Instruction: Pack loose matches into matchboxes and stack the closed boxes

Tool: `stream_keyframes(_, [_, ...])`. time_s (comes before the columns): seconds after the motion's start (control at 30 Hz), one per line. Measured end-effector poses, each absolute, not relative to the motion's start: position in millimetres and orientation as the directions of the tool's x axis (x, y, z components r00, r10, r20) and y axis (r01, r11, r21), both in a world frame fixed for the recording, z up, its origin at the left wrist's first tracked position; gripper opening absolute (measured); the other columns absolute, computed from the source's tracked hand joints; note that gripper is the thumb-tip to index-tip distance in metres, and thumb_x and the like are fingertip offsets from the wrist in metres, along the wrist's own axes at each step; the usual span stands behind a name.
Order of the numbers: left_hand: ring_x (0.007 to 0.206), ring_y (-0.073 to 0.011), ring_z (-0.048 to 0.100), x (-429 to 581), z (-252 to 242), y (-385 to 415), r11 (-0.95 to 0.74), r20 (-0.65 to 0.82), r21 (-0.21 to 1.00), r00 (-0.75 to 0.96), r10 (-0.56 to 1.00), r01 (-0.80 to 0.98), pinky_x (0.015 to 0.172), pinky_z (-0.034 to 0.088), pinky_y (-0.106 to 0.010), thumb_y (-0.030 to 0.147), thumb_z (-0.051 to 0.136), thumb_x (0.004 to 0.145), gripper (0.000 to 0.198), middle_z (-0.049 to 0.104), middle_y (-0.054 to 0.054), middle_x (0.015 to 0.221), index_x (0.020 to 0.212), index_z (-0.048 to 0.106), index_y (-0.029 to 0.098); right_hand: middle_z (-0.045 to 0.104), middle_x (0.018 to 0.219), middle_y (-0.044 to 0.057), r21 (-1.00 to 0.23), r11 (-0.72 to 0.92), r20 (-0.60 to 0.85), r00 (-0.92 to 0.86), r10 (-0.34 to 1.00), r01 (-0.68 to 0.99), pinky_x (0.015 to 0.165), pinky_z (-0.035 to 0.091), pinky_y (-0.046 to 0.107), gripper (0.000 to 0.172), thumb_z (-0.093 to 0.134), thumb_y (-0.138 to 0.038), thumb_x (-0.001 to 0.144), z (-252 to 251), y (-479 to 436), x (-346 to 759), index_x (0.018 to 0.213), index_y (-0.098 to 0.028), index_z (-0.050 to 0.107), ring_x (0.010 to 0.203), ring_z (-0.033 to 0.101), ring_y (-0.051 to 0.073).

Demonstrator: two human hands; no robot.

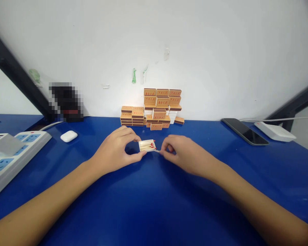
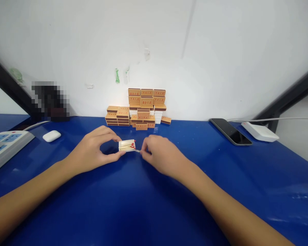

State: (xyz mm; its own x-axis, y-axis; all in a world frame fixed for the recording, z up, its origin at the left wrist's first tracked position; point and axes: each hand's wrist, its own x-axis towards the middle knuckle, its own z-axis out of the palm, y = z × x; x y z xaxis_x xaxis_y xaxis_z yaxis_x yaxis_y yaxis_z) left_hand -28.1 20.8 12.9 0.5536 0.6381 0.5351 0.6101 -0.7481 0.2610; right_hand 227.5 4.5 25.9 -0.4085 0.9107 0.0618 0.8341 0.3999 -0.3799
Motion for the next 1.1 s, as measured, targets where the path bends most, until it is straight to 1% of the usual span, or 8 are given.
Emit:
stream_keyframes(0.13, [0.09,-0.0234,0.064,-22,9,16,-0.771,0.528,0.274,0.581,0.62,0.574,0.081,0.055,-0.04,0.036,0.077,0.088,0.02,0.073,-0.006,0.095,0.099,0.071,0.02,0.066,0.092,0.005,-0.366,0.515,0.283,-0.435,0.855,0.775,0.068,0.04,0.03,0.012,0.059,-0.026,0.1,29,9,232,0.093,-0.021,0.066,0.076,0.057,0.018])
stream_keyframes(0.27, [0.089,-0.0226,0.064,-18,8,11,-0.791,0.523,0.287,0.603,0.602,0.541,0.083,0.055,-0.04,0.036,0.077,0.088,0.02,0.073,-0.006,0.095,0.099,0.071,0.02,0.064,0.09,0.004,-0.393,0.609,0.346,-0.503,0.792,0.689,0.068,0.04,0.03,0.011,0.059,-0.026,0.1,31,5,225,0.094,-0.022,0.067,0.075,0.056,0.017])
stream_keyframes(0.4, [0.091,-0.0228,0.064,-17,8,9,-0.786,0.519,0.295,0.6,0.61,0.544,0.084,0.055,-0.04,0.037,0.077,0.089,0.021,0.073,-0.005,0.097,0.101,0.072,0.021,0.063,0.087,0.005,-0.309,0.564,0.432,-0.415,0.801,0.766,0.068,0.038,0.031,0.013,0.059,-0.028,0.1,36,17,243,0.093,-0.021,0.068,0.074,0.055,0.018])
stream_keyframes(0.5, [0.09,-0.0228,0.064,-18,8,9,-0.777,0.502,0.306,0.6,0.622,0.55,0.082,0.055,-0.04,0.037,0.077,0.089,0.021,0.073,-0.005,0.096,0.101,0.072,0.021,0.063,0.087,0.006,-0.26,0.479,0.321,-0.393,0.862,0.839,0.068,0.038,0.032,0.013,0.063,-0.029,0.096,35,33,264,0.089,-0.02,0.069,0.075,0.057,0.019])
stream_keyframes(0.6, [0.09,-0.0229,0.064,-19,7,10,-0.775,0.499,0.31,0.6,0.626,0.551,0.082,0.055,-0.04,0.038,0.077,0.089,0.022,0.073,-0.005,0.096,0.101,0.073,0.02,0.064,0.088,0.006,-0.27,0.438,0.141,-0.415,0.899,0.857,0.071,0.041,0.032,0.011,0.067,-0.03,0.093,26,44,276,0.092,-0.02,0.071,0.079,0.059,0.02])
stream_keyframes(0.7, [0.09,-0.0231,0.065,-19,7,9,-0.778,0.503,0.314,0.6,0.622,0.544,0.082,0.055,-0.039,0.038,0.077,0.088,0.023,0.073,-0.006,0.095,0.101,0.073,0.019,0.065,0.089,0.006,-0.286,0.423,0.056,-0.426,0.903,0.86,0.072,0.043,0.032,0.01,0.061,-0.025,0.094,17,48,277,0.091,-0.019,0.068,0.08,0.059,0.021])
stream_keyframes(0.93, [0.09,-0.023,0.064,-17,7,9,-0.779,0.501,0.321,0.602,0.622,0.538,0.082,0.054,-0.04,0.038,0.077,0.089,0.022,0.072,-0.006,0.094,0.099,0.072,0.019,0.064,0.095,0.006,-0.412,0.555,0.218,-0.513,0.83,0.723,0.073,0.043,0.03,0.013,0.055,-0.025,0.1,33,20,249,0.093,-0.02,0.065,0.082,0.057,0.018])
stream_keyframes(1.1, [0.089,-0.0222,0.064,-17,6,10,-0.785,0.518,0.311,0.597,0.612,0.536,0.083,0.054,-0.039,0.036,0.078,0.088,0.022,0.072,-0.005,0.095,0.099,0.072,0.018,0.063,0.091,0.003,-0.442,0.615,0.245,-0.572,0.783,0.653,0.072,0.042,0.029,0.014,0.054,-0.021,0.102,39,2,232,0.096,-0.02,0.067,0.081,0.057,0.016])
